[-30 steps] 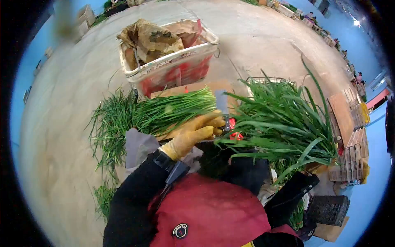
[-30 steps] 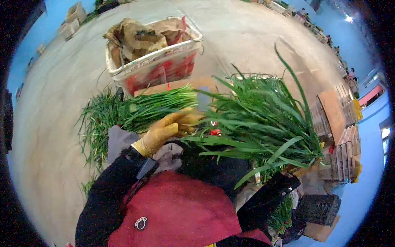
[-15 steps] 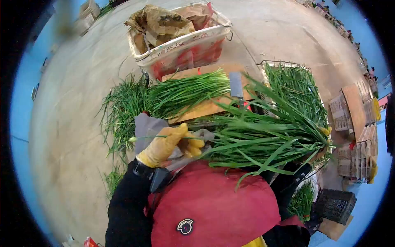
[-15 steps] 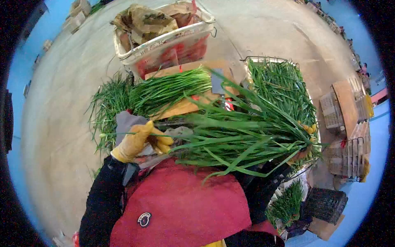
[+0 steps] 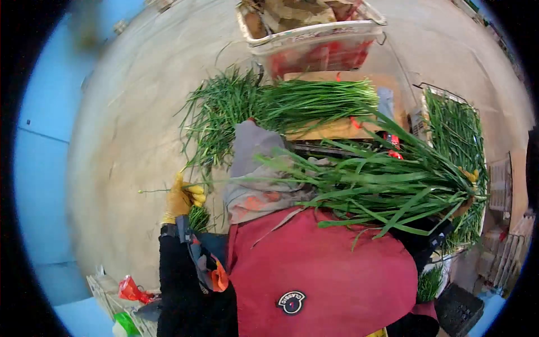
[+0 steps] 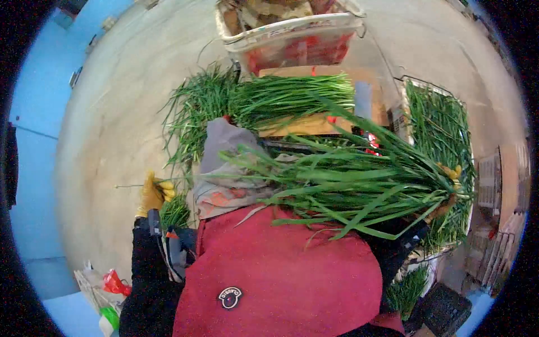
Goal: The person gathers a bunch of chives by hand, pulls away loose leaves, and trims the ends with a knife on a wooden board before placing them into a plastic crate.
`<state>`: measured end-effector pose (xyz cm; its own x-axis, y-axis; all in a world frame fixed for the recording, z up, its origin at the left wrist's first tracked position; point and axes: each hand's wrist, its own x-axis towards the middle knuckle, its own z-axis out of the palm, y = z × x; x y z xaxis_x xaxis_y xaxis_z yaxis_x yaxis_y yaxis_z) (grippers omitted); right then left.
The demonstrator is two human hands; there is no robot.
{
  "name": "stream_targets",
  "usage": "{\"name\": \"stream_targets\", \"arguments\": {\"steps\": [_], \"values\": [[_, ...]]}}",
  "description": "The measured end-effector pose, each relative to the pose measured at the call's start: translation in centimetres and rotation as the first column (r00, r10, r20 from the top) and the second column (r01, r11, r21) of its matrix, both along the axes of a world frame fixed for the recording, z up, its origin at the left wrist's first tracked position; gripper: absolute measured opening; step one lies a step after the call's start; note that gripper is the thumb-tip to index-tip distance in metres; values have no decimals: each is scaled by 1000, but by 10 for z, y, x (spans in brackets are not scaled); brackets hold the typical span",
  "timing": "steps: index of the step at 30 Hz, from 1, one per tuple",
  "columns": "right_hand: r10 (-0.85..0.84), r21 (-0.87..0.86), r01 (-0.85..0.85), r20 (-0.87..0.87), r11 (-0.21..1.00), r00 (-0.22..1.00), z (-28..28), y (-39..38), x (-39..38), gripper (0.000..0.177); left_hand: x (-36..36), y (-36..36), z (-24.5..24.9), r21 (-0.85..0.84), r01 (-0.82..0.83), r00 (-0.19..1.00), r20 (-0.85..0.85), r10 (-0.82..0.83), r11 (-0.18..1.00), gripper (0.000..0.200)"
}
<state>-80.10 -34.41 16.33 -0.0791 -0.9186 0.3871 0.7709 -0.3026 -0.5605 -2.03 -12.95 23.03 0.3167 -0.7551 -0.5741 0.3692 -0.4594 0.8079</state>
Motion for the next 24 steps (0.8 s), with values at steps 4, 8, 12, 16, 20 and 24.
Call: {"name": "stream_targets", "arguments": {"steps": [4, 8, 12, 16, 20, 24], "values": [[55, -73, -57, -39, 996, 998, 19, -3, 17, 70, -1, 28, -3, 307, 158, 974, 106, -199, 938, 76], [-5, -51, 3, -47, 999, 999, 27, 0, 19, 68, -39, 18, 38, 492, 611, 736, -65, -674, 620, 53], [-43, -39, 41, -49, 998, 998, 32, -1, 18, 67, -121, -5, 97, 171, 621, 773, 27, -633, 765, 30], [-55, -33, 54, -48, 998, 997, 34, -4, 22, 65, -162, -57, 41, -76, 779, 258, 944, -208, 622, 24], [-63, -37, 62, -42, 997, 997, 33, -1, 26, 63, -186, -94, 24, 261, 811, -176, 962, -208, 524, 17], [-65, -33, 63, -50, 997, 997, 34, -4, 28, 62, -197, -108, 11, 441, 811, -366, 895, -255, 384, 15]]}}
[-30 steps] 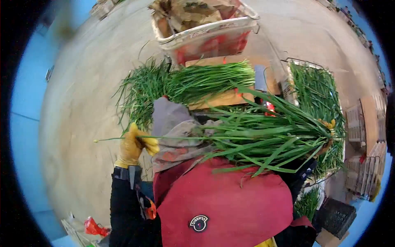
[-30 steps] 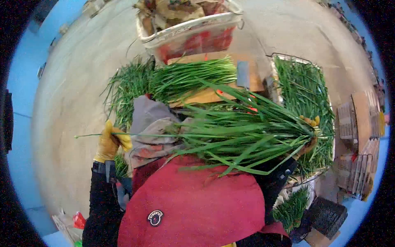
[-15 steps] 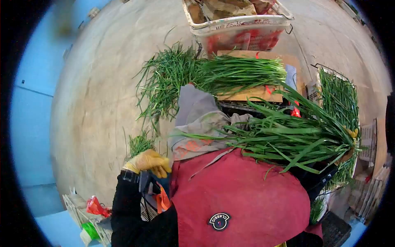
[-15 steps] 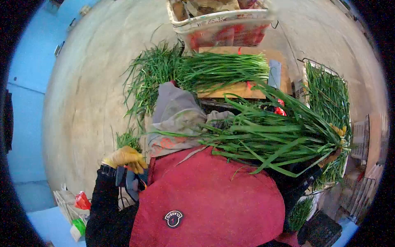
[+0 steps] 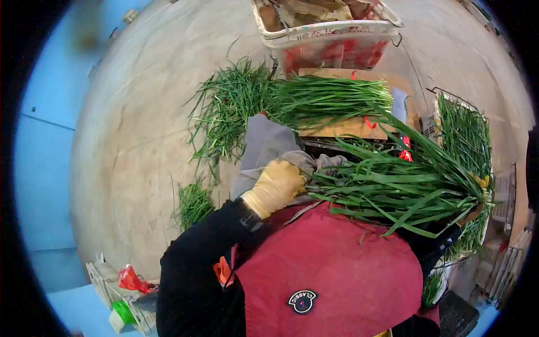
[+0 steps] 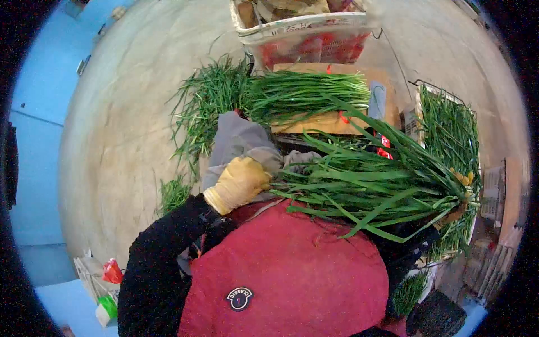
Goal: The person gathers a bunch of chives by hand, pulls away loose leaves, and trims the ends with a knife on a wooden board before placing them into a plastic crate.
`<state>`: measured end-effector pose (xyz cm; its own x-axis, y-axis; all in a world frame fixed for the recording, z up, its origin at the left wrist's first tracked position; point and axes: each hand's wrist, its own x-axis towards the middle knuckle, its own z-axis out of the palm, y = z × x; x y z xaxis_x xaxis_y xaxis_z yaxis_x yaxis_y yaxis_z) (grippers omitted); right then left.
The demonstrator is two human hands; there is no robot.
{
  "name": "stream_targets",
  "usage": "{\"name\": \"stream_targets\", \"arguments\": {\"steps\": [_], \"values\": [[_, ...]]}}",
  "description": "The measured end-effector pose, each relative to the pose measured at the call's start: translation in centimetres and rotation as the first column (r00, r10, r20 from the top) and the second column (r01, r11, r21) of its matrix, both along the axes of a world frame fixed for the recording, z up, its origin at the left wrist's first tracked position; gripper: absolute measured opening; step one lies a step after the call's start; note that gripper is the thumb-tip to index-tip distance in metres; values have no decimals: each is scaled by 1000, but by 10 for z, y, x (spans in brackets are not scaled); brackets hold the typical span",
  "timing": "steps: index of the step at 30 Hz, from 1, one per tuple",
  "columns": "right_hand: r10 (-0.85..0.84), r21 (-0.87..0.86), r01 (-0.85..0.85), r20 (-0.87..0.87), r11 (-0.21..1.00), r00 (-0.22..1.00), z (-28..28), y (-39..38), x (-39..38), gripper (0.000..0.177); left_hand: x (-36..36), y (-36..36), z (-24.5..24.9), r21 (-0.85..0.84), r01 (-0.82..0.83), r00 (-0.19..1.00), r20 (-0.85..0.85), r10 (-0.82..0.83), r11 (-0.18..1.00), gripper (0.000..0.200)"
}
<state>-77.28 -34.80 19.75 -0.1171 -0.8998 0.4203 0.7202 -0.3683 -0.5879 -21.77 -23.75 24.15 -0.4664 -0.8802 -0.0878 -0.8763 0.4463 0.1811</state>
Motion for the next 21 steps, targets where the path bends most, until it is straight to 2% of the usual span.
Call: {"name": "stream_targets", "arguments": {"steps": [1, 4, 5, 8, 10, 12, 14, 17, 20, 21], "values": [[0, 0, 0, 0, 1000, 1000, -1, -2, 0, 62, 1, -1, -1, 25, 3, 998, -61, -2, 1000, 16], [-1, 15, 1, -4, 1000, 1000, 0, -9, -1, 60, 8, 6, 11, -4, -146, 972, -189, 142, 989, 18], [2, 17, -1, -7, 1000, 1000, 2, -11, -1, 60, 16, 11, 14, 46, -199, 945, -256, 204, 979, 23], [-2, 40, 3, -16, 999, 1000, 0, -16, -2, 59, 41, 29, 5, 64, -248, 927, -275, 256, 967, 23], [5, 46, -4, -13, 999, 1000, 0, -20, -2, 58, 57, 39, 20, 227, -363, 831, -361, 424, 904, 23], [4, 57, -2, -30, 998, 1000, 2, -19, -3, 57, 80, 47, 30, 245, -458, 777, -356, 519, 855, 23], [9, 62, -7, -31, 998, 999, 3, -19, -1, 56, 115, 58, 26, 110, -551, 783, -277, 557, 828, 23], [23, 72, -20, -41, 997, 999, 4, -23, 5, 55, 168, 80, 15, 41, -641, 667, -464, 583, 766, 25], [30, 81, -25, -52, 996, 998, 3, -31, 7, 54, 214, 106, 14, -87, -692, 710, -266, 652, 717, 36], [34, 82, -30, -51, 996, 998, 4, -33, 8, 54, 226, 113, 14, -78, -760, 647, -182, 740, 645, 41]]}}
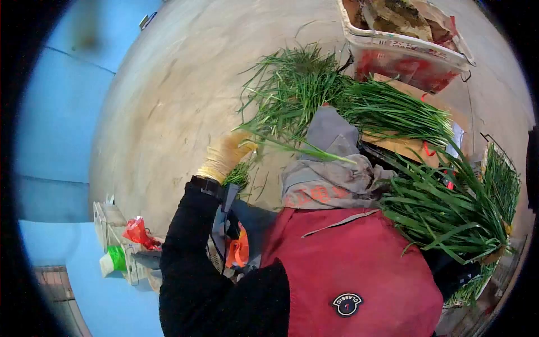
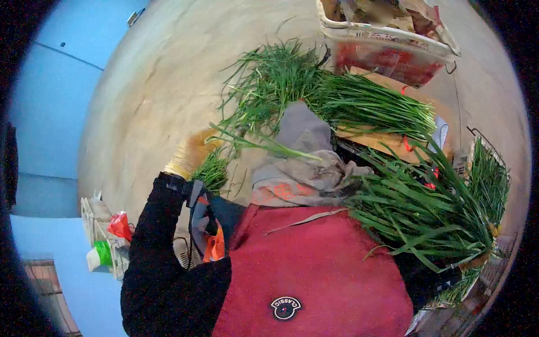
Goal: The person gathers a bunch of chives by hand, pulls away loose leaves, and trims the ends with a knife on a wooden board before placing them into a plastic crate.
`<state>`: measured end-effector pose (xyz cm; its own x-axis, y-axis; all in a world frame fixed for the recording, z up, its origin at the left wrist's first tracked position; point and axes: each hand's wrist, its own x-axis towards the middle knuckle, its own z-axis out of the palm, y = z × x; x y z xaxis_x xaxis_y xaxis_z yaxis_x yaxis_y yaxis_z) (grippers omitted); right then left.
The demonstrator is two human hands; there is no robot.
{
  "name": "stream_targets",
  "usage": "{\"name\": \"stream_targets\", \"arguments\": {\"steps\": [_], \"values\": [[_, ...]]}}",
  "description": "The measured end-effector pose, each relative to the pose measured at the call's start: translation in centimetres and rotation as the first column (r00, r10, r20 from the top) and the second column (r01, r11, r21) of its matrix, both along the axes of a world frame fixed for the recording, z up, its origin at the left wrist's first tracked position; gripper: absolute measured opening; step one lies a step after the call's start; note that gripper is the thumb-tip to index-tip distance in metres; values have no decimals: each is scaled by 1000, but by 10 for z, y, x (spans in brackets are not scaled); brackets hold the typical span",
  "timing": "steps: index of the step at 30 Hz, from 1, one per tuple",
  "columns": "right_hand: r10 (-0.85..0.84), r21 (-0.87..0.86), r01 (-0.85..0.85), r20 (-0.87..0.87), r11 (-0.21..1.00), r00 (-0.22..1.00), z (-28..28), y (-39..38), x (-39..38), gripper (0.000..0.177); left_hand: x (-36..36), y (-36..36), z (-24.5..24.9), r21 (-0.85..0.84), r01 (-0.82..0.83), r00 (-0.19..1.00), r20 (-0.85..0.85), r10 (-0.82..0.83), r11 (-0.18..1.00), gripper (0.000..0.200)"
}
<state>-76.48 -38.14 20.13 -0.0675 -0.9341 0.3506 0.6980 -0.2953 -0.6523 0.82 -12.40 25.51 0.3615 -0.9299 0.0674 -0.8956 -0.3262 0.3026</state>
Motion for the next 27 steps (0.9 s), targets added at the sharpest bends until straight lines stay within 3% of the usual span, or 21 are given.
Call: {"name": "stream_targets", "arguments": {"steps": [2, 5, 9, 10, 13, 14, 15, 17, 18, 20, 22, 24, 25, 27], "values": [[-11, 0, 11, -16, 1000, 1000, 5, 0, -1, 53, 21, 15, -1, 125, -211, 974, 112, 198, 969, 51], [-14, 12, 14, -28, 1000, 1000, 9, 1, 6, 52, 57, 39, -8, 148, -372, 913, 238, 333, 916, 60], [-20, 19, 21, -41, 1000, 999, 16, 8, 11, 50, 100, 83, -30, 170, -335, 901, 347, 262, 927, 60], [-23, 18, 24, -43, 1000, 999, 18, 8, 12, 50, 94, 83, -18, 426, -381, 911, 325, 254, 821, 68], [-30, 12, 31, -55, 999, 998, 26, 11, 15, 49, 81, 107, -56, 376, -432, 768, 629, 116, 820, 81], [-28, 10, 29, -59, 1000, 998, 28, 10, 18, 48, 83, 104, -69, 432, -424, 876, 421, 238, 796, 86], [-25, 9, 26, -63, 1000, 998, 30, 9, 18, 48, 79, 95, -74, 438, -335, 939, 224, 260, 834, 85], [-30, 19, 32, -78, 999, 996, 35, 13, 14, 47, 60, 68, -88, 385, -156, 949, -197, 245, 910, 83], [-33, 17, 35, -87, 999, 996, 38, 14, 14, 47, 41, 47, -85, 384, -98, 945, -253, 207, 918, 74], [-40, -12, 39, -82, 999, 996, 51, 20, 4, 46, 19, 14, -89, 135, 40, 923, -385, 16, 990, 68], [-3, -72, 0, -44, 997, 999, 51, 18, 13, 45, -13, -30, -88, -102, 155, 847, -498, -185, 983, 62], [13, -133, -17, -31, 991, 999, 55, 17, 46, 45, -56, -77, -57, -238, 189, 736, -608, -298, 953, 57], [-99, -103, 93, -52, 990, 994, 74, 25, 88, 46, -78, -95, -32, -268, 187, 671, -668, -322, 945, 55], [-169, -160, 159, -49, 974, 985, 79, 26, 102, 47, -120, -130, 8, -344, 328, 676, -564, -473, 880, 43]]}}
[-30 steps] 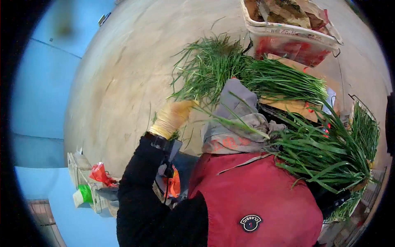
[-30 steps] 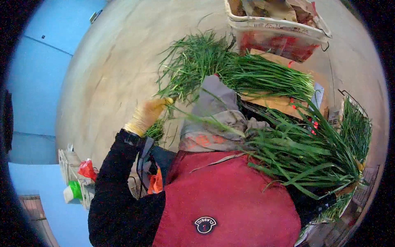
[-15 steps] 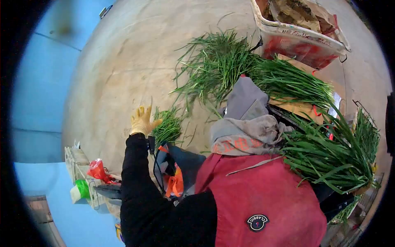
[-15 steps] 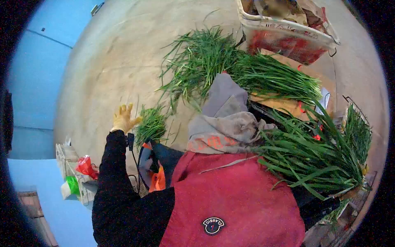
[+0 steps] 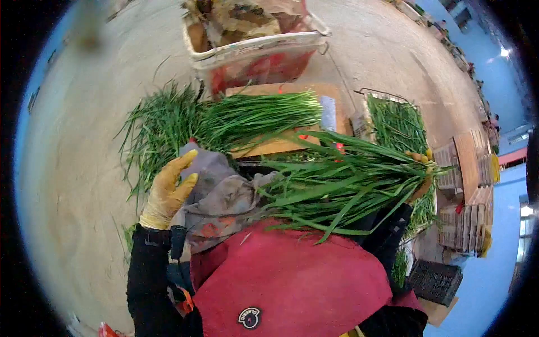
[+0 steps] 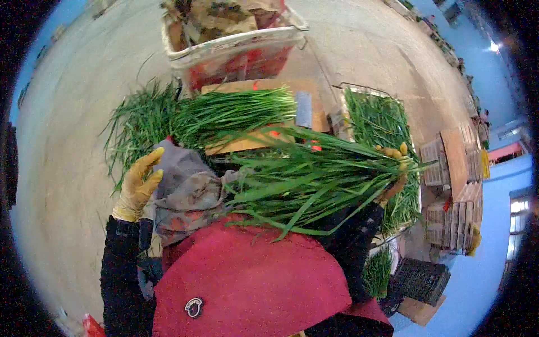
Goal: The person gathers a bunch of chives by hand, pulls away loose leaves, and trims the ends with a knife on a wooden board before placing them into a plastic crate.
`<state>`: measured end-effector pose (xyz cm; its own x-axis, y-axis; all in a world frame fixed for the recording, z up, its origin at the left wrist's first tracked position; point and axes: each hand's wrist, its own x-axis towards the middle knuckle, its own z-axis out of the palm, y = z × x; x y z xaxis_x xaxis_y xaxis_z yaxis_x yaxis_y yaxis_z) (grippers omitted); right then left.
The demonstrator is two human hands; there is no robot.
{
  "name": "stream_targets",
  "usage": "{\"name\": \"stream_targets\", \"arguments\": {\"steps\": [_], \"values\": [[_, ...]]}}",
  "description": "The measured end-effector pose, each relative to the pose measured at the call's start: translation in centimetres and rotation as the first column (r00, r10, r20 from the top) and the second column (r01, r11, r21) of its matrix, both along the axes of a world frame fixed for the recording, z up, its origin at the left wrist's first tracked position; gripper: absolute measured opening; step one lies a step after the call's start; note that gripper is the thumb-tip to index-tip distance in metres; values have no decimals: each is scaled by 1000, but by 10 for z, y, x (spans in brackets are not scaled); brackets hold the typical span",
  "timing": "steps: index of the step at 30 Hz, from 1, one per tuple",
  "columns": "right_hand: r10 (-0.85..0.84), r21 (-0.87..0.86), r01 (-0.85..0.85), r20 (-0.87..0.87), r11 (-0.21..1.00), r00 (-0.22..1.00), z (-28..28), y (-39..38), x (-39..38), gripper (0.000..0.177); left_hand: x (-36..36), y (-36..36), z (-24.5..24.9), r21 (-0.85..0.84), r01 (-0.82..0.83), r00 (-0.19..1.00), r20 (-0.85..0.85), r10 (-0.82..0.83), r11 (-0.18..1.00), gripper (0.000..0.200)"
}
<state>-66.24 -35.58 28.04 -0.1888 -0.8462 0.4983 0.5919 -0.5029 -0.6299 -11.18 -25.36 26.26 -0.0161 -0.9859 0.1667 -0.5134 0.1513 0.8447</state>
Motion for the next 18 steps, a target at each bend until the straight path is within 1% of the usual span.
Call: {"name": "stream_targets", "arguments": {"steps": [2, 3, 4, 5, 6, 7, 8, 9, 10, 11, 12, 14, 15, 18], "values": [[-21, -26, 22, 38, 999, 999, -3, 1, -2, 48, -28, -26, 11, -91, 137, 990, 52, -132, 986, 37], [-14, -25, 16, 74, 1000, 997, -5, 4, -6, 48, -48, -34, 13, -128, 154, 986, -45, -161, 980, 27], [-4, -22, 6, 111, 1000, 994, -7, 5, -9, 48, -62, -41, 12, -109, 205, 976, -45, -211, 973, 25], [-6, -101, 12, 56, 995, 998, -8, 2, -13, 46, -73, -46, 11, -86, 253, 965, -47, -258, 964, 22], [-25, -80, 31, 84, 996, 996, -8, 1, -17, 46, -84, -49, 10, -54, 300, 952, -51, -303, 952, 21], [-46, -52, 52, 110, 997, 993, -7, 3, -21, 45, -96, -52, 12, -104, 306, 952, 16, -306, 946, 15], [-69, -24, 73, 135, 997, 988, -5, 8, -25, 45, -109, -47, 16, 13, 335, 942, -46, -334, 942, 15], [-80, 45, 78, 50, 996, 996, -3, 15, -24, 46, -120, -44, 22, 125, 365, 929, -109, -353, 922, 15], [-87, -24, 90, 113, 996, 990, -13, 11, -33, 48, -128, -43, 25, 228, 396, 915, -173, -364, 889, 15], [-81, 20, 80, 83, 997, 993, -15, 13, -43, 49, -133, -46, 16, 1, 539, 841, -60, -538, 843, 21], [-71, 62, 68, 55, 996, 996, -16, 14, -50, 51, -141, -45, 20, 107, 556, 831, -80, -551, 824, 24], [-133, 40, 130, 75, 991, 988, -24, 13, -50, 53, -164, -43, 31, 316, 574, 814, -121, -568, 755, 30], [-162, 29, 160, 86, 987, 983, -27, 12, -50, 54, -175, -44, 19, 429, 582, 809, -222, -544, 691, 34], [-141, 59, 139, 26, 988, 990, -28, 15, -50, 56, -197, -49, 27, 367, 635, 742, -45, -669, 679, 37]]}}
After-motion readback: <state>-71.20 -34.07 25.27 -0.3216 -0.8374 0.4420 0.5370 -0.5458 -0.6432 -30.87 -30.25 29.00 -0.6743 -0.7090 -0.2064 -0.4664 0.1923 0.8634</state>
